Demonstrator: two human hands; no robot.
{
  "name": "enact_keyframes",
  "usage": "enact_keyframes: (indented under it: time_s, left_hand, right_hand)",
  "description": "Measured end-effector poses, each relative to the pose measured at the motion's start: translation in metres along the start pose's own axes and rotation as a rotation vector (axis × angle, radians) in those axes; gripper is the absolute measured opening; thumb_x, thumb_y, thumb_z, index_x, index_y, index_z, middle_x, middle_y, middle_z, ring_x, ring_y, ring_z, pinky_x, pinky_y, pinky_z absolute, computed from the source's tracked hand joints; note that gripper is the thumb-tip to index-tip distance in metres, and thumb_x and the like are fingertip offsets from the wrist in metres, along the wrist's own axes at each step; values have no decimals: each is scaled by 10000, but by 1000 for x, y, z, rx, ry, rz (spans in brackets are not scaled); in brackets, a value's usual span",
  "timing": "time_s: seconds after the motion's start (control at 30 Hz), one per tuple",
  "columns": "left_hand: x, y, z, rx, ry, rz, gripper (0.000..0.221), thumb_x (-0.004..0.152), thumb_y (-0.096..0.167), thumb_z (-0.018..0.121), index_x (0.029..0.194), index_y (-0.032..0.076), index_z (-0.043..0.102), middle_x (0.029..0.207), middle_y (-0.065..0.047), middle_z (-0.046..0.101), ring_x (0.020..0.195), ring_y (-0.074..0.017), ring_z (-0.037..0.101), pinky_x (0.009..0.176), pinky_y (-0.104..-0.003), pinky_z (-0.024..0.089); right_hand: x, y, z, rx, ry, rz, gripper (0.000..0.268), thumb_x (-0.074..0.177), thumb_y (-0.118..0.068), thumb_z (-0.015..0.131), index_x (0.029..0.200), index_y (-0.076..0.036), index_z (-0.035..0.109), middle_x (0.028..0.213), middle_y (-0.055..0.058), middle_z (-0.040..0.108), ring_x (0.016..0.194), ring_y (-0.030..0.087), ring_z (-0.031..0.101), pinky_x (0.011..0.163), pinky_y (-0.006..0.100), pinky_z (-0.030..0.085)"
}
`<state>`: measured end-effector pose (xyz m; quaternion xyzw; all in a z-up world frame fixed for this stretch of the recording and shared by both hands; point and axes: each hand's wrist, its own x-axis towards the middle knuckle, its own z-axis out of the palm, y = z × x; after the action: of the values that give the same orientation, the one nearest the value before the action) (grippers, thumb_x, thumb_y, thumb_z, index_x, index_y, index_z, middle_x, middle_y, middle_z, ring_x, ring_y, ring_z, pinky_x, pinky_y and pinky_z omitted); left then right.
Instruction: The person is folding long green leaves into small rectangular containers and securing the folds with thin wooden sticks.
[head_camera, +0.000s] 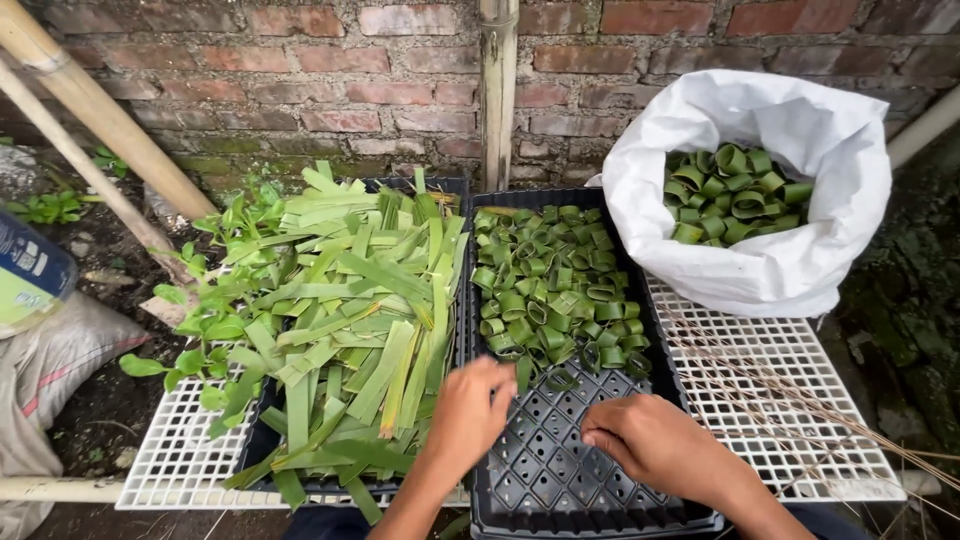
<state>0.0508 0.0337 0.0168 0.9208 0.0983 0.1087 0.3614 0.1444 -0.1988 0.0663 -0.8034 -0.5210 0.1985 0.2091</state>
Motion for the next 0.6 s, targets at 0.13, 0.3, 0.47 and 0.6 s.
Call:
enact_keyframes:
  time_s: [0.13,0.3,0.47,0.6]
  left_hand:
    - [28,32,-26,-93,39,121,618,912,83,694,1489,34,476,1545,-167,488,1404,-314,477,1182,-487,357]
    - [-3,35,3,-331,-209,203,297,923,283,687,1141,91,748,1145,-118,765,988,-233,741,876,-397,591]
    - [-15,35,6,-330,-253,-18,158,955,150,711,1090,104,782,950,-61,794,613,-108,574,575,-269,475]
    - [-4,21,0,-335,-266,-170,156,886,163,782,1039,143,804,975,-28,804,827,-124,737,792,-292,625]
  right_hand:
    - [0,9,11,-3,-15,-60,318,1049,-341,560,795,-161,624,728,-8,702,623,236,663,622,352,467]
    - [11,48,40,-32,159,-2,168,951,-234,594,995,-160,739,851,7,745,692,247,731,641,399,527]
    - [21,49,67,-102,321,-91,198,934,-225,641,1086,-188,762,833,12,713,722,241,721,643,380,544]
    - [34,45,75,-69,324,-74,200,944,-196,644,1106,-160,757,910,11,736,755,222,732,649,358,567]
